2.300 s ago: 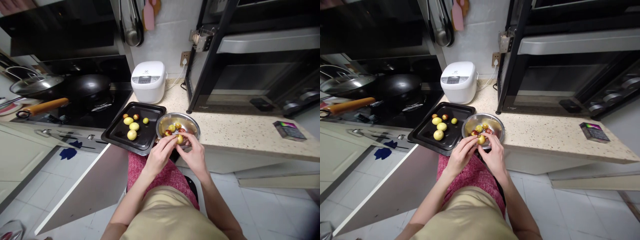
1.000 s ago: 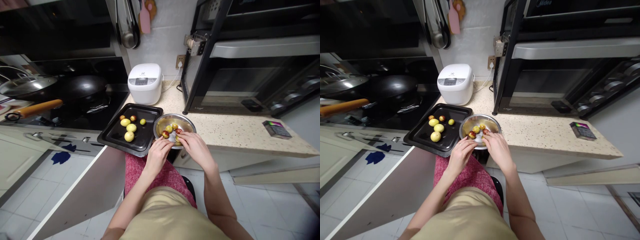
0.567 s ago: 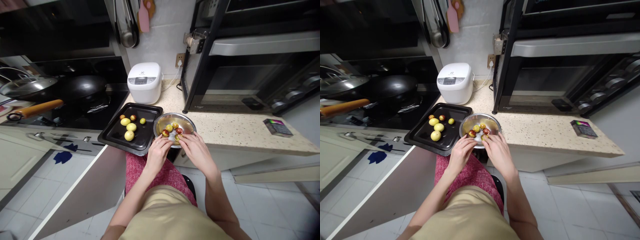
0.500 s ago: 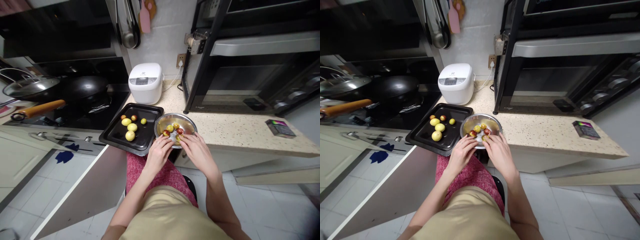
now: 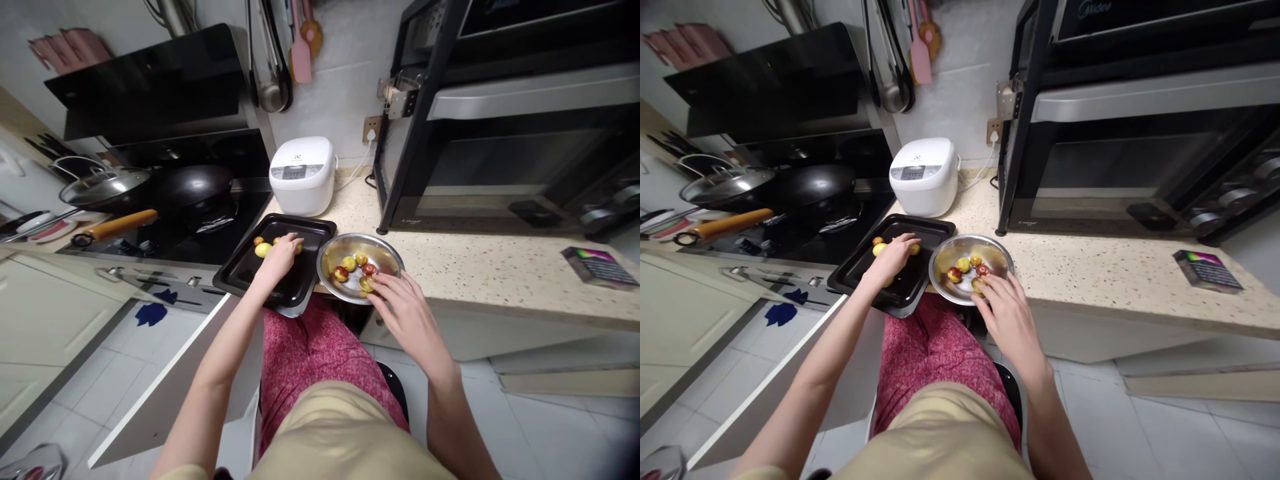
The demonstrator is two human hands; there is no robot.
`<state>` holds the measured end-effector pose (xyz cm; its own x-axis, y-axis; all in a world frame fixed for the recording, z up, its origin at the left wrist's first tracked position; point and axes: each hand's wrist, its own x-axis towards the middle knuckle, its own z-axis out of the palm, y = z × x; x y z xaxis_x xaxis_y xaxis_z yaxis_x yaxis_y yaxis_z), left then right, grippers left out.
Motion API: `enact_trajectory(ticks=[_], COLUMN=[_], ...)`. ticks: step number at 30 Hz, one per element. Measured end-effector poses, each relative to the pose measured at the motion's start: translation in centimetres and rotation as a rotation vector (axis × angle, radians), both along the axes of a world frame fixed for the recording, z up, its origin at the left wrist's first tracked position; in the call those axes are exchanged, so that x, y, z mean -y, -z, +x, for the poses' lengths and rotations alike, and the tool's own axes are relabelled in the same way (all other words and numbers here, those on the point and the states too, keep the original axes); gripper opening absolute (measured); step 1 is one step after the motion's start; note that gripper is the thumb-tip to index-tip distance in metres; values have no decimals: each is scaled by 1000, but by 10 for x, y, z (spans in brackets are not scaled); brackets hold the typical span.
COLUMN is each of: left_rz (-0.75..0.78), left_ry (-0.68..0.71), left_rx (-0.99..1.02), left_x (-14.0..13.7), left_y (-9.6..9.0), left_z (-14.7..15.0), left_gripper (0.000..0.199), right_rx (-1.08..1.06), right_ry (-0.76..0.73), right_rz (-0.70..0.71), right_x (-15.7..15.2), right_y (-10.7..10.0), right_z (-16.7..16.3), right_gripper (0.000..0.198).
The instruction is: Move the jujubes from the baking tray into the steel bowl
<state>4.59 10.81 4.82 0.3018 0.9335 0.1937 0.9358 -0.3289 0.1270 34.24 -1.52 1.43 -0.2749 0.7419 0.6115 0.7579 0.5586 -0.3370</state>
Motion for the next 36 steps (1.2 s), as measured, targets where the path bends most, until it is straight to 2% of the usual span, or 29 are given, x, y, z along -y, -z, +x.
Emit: enact_trajectory(ticks=[3, 6, 12, 14, 16, 19, 21, 25, 30, 36], left_rz=[-58, -74, 7, 90, 156, 108, 40, -40, -77, -72], left_ry=[11, 8, -4, 56, 196, 380, 427, 411, 418, 422], left_rx=[-44, -64, -2, 141, 330, 444, 420, 307, 198, 52], left_x=[-16, -20, -7, 5, 19, 36, 42, 41, 39, 39], left_y=[3, 4, -13, -20, -22, -15, -6, 3, -1, -3], left_z=[1, 3, 13, 25, 42, 69, 84, 99, 104, 112], left_gripper=[36, 26, 23, 23, 22, 21, 21, 23, 26, 18], right_rx=[-45, -91, -164, -174, -177, -178, -177, -175, -188, -188], right_ry=[-15, -7, 3, 10, 11, 6, 7, 16, 19, 6], right_rz=[17, 33, 53, 65, 73, 79, 81, 69, 49, 32], right_x=[2, 4, 6, 6, 6, 6, 7, 10, 10, 7], right_y=[0, 0, 1, 2, 4, 5, 5, 6, 7, 8], right_z=[1, 3, 6, 6, 6, 5, 5, 6, 6, 4], right_gripper=[27, 23, 19, 17, 16, 15, 15, 17, 18, 18])
